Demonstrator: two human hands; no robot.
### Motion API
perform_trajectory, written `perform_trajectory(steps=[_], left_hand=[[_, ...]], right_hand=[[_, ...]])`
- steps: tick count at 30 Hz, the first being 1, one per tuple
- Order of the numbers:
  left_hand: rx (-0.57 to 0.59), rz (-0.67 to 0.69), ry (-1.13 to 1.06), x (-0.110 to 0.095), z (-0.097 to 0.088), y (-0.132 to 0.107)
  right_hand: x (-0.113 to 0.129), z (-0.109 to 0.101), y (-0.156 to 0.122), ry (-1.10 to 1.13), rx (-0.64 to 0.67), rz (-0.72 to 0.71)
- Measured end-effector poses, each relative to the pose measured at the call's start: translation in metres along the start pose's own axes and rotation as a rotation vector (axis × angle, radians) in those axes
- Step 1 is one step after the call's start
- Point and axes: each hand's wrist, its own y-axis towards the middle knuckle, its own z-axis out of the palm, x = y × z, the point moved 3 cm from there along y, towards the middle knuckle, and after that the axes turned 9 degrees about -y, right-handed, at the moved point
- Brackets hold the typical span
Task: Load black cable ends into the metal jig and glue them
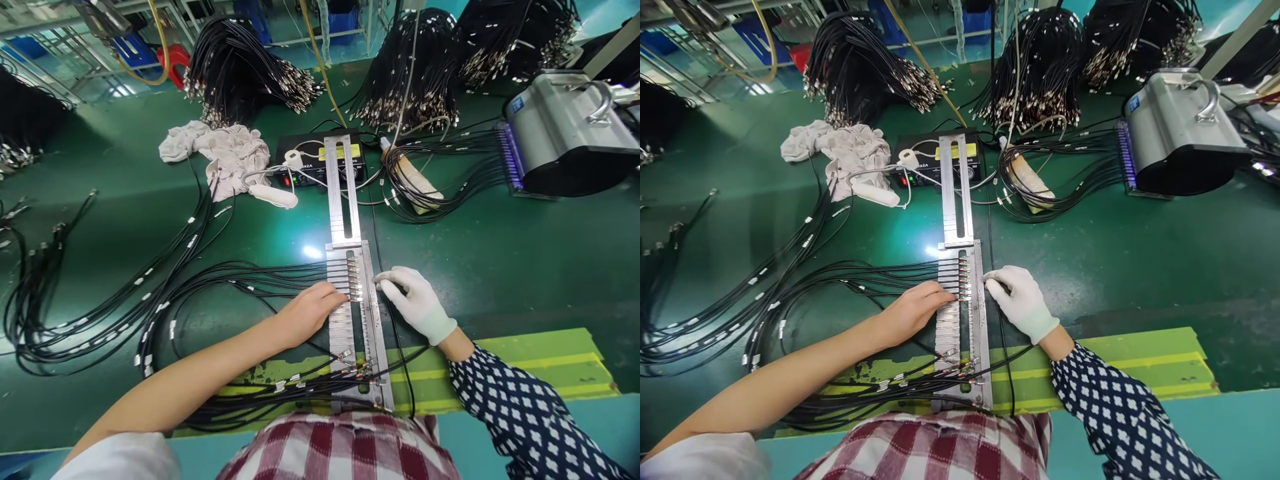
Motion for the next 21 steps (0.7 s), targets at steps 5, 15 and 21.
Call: perform_trajectory(steps=[5,15,21], left_hand=[[-0.019,-0.008,-0.019,0.0,0.004,0.0],[-0.121,0.016,0.142,-0.002,0.016,-0.023],[-0.039,-0.082,-0.137,-0.008,0.0,-0.03]], right_hand=[[0.0,-0.001,0.0,0.009,0.002,-0.003],[-0.001,0.001,0.001,0.011,0.012,-0.006],[-0.004,0.002,-0.001,-0.016,0.006,0.011]])
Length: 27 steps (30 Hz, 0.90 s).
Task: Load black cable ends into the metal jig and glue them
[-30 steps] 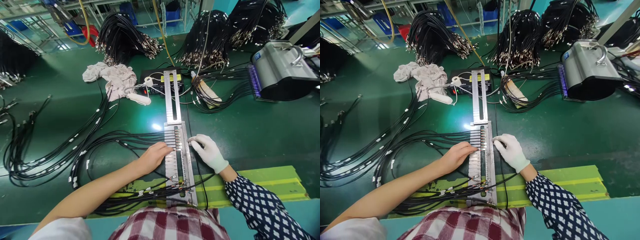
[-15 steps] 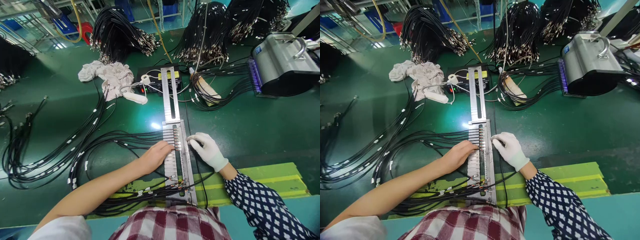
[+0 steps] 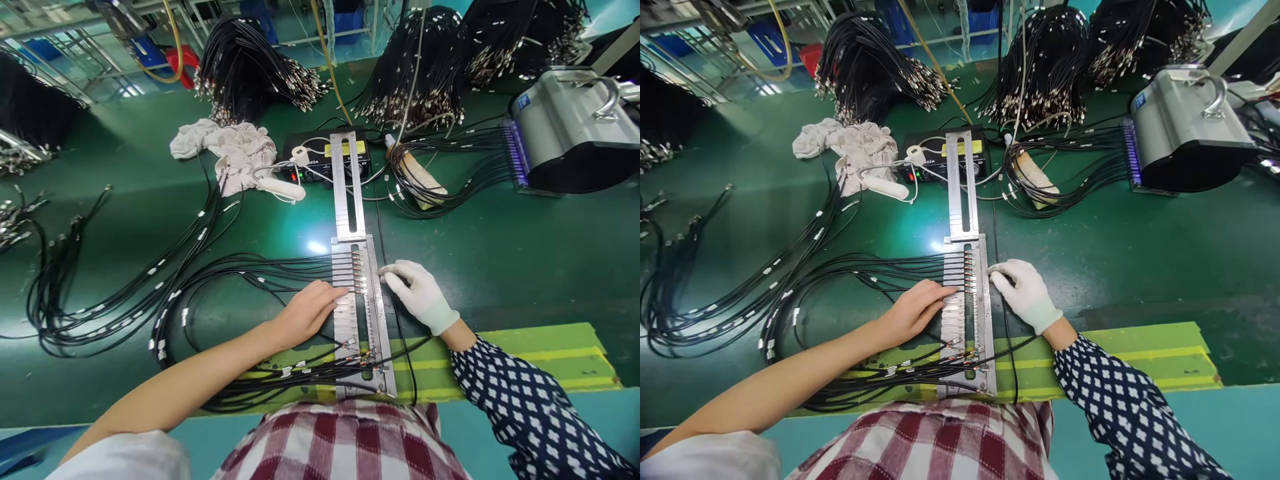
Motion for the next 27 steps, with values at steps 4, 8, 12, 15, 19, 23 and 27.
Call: perform_trajectory(steps=[4,8,12,15,19,23,27], left_hand=[[0.228,-0.038,-0.08,-0.015,-0.007,-0.023],[0.096,-0.052,-0.113,-0.013,-0.004,-0.03],[-0.152,-0.018,-0.107,-0.002,0.002,-0.016],[-0.166,0.043,-0.057,0.002,0.005,-0.007],[-0.082,0.094,0.027,0.005,0.006,-0.002],[0.012,0.1,0.056,0.007,0.005,0.002],[0.059,0.049,0.025,0.007,-0.003,0.014]], right_hand=[[-0.002,0.001,-0.001,0.004,0.014,-0.013],[-0.002,0.002,-0.001,0.002,0.016,-0.01],[0.0,0.001,0.0,-0.007,0.011,-0.004],[0.001,0.0,0.0,-0.006,0.007,-0.003],[0.002,0.0,-0.001,-0.009,0.001,-0.01],[0.001,0.0,0.0,-0.009,-0.009,-0.011],[0.003,-0.001,0.0,-0.013,-0.009,-0.022]])
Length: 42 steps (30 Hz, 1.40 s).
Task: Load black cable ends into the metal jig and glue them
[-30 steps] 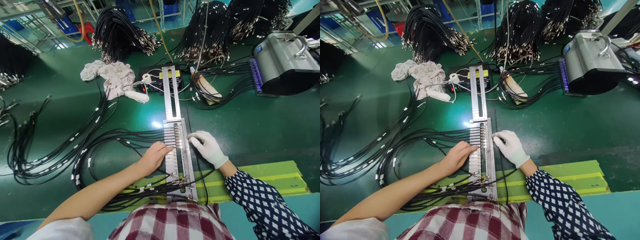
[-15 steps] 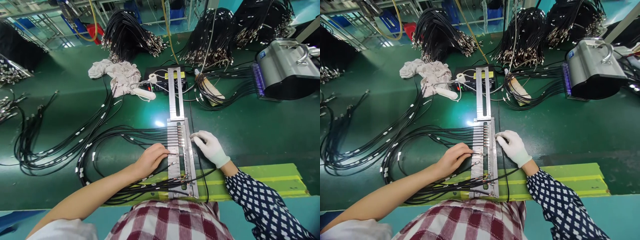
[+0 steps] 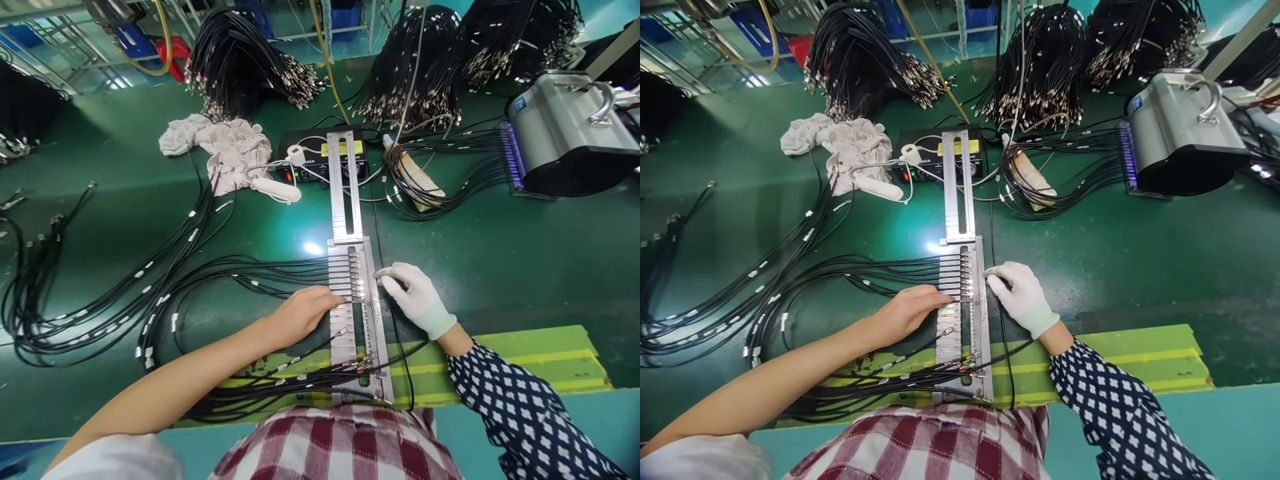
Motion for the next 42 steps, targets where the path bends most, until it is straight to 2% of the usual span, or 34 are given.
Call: perform_trajectory(steps=[6,10,16,20,23,26,29,33,37,40,42], left_hand=[[0.094,-0.074,-0.155,0.001,-0.012,0.017],[0.078,-0.122,-0.191,0.0,-0.012,0.018],[0.11,-0.122,-0.178,-0.004,-0.013,0.019],[0.056,-0.145,-0.225,-0.001,-0.012,0.02],[0.018,-0.095,-0.162,-0.002,-0.006,0.014],[-0.064,0.008,0.044,-0.005,0.0,0.002],[-0.145,0.015,0.211,-0.005,0.005,-0.013],[-0.113,-0.003,0.123,-0.004,0.015,-0.024],[-0.133,-0.026,0.026,-0.003,0.019,-0.024],[-0.111,0.053,0.201,-0.006,0.021,-0.024],[-0.09,0.097,0.303,-0.007,0.023,-0.026]], right_hand=[[0.002,-0.002,0.001,0.001,0.002,-0.001],[0.001,-0.001,0.001,-0.011,0.006,0.003],[0.001,-0.002,0.001,0.011,0.008,-0.002],[0.001,-0.002,0.002,0.024,0.01,-0.002],[0.001,-0.002,0.002,0.029,0.022,0.012],[0.002,-0.002,0.002,0.034,0.024,0.017],[0.002,-0.002,0.002,0.04,0.029,0.013],[0.0,-0.002,0.002,0.023,0.025,0.015],[0.01,0.001,-0.001,-0.143,-0.021,-0.04],[0.027,0.009,-0.003,-0.429,-0.007,-0.114],[0.036,0.016,-0.004,-0.543,0.01,-0.122]])
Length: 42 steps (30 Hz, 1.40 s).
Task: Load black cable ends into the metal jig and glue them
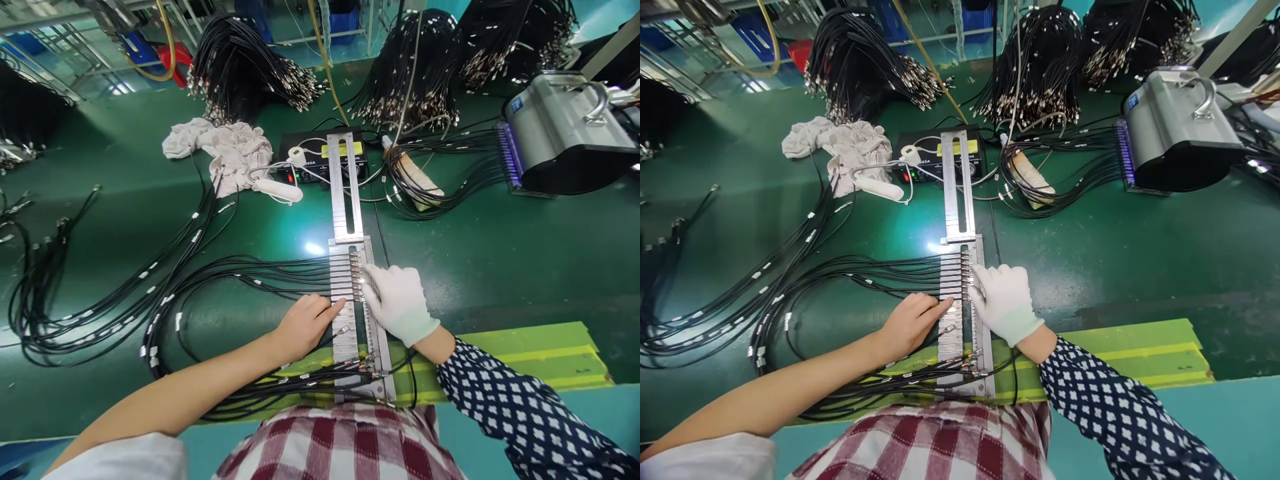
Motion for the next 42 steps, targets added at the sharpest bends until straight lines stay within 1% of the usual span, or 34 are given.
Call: perform_trajectory(steps=[2,4,6,9,12,14,16,18,20,21,22,23,24,25,27,28,30,33,35,36,38,40,42], left_hand=[[0.017,0.013,0.016,0.0,0.002,-0.002],[0.031,-0.003,-0.005,0.002,0.004,-0.003],[0.034,-0.04,-0.007,0.006,0.005,-0.001],[0.022,-0.121,-0.01,0.015,0.004,0.011],[0.025,-0.19,-0.1,0.02,-0.008,0.024],[0.028,-0.242,-0.223,0.015,-0.024,0.023],[0.033,-0.325,-0.332,0.003,-0.039,0.006],[0.06,-0.409,-0.335,-0.015,-0.049,-0.03],[0.08,-0.437,-0.191,-0.032,-0.051,-0.075],[0.05,-0.46,-0.073,-0.039,-0.051,-0.098],[0.011,-0.512,0.038,-0.042,-0.05,-0.119],[-0.021,-0.531,0.12,-0.044,-0.048,-0.137],[-0.043,-0.524,0.173,-0.044,-0.045,-0.149],[-0.047,-0.49,0.205,-0.041,-0.043,-0.156],[-0.002,-0.36,0.223,-0.029,-0.041,-0.157],[0.037,-0.279,0.224,-0.02,-0.043,-0.152],[0.125,-0.107,0.221,0.003,-0.051,-0.139],[0.25,0.118,0.239,0.042,-0.067,-0.111],[0.294,0.205,0.254,0.065,-0.074,-0.092],[0.3,0.231,0.257,0.074,-0.076,-0.083],[0.292,0.257,0.252,0.085,-0.077,-0.071],[0.273,0.244,0.265,0.086,-0.074,-0.068],[0.24,0.212,0.291,0.079,-0.071,-0.074]], right_hand=[[0.006,0.002,0.002,-0.023,0.01,0.013],[0.007,0.004,0.007,-0.007,0.025,0.023],[0.005,0.005,0.014,0.008,0.04,0.041],[0.0,0.007,0.026,-0.005,0.045,0.07],[-0.004,0.008,0.036,-0.019,0.04,0.087],[-0.008,0.008,0.038,-0.004,0.048,0.099],[-0.014,0.006,0.034,0.072,0.077,0.089],[-0.021,0.001,0.024,0.212,0.104,0.076],[-0.026,-0.005,0.005,0.342,0.118,0.051],[-0.027,-0.008,-0.007,0.368,0.121,0.024],[-0.026,-0.011,-0.021,0.362,0.121,-0.026],[-0.023,-0.013,-0.035,0.333,0.126,-0.091],[-0.021,-0.014,-0.049,0.295,0.118,-0.153],[-0.02,-0.014,-0.063,0.254,0.089,-0.208],[-0.018,-0.014,-0.083,0.209,0.033,-0.311],[-0.017,-0.013,-0.088,0.207,0.009,-0.369],[-0.012,-0.015,-0.089,0.222,-0.001,-0.465],[0.008,-0.026,-0.073,0.244,0.07,-0.561],[0.025,-0.033,-0.057,0.246,0.139,-0.552],[0.032,-0.035,-0.05,0.241,0.157,-0.515],[0.044,-0.034,-0.041,0.218,0.191,-0.436],[0.05,-0.028,-0.04,0.189,0.211,-0.365],[0.052,-0.023,-0.045,0.163,0.216,-0.33]])
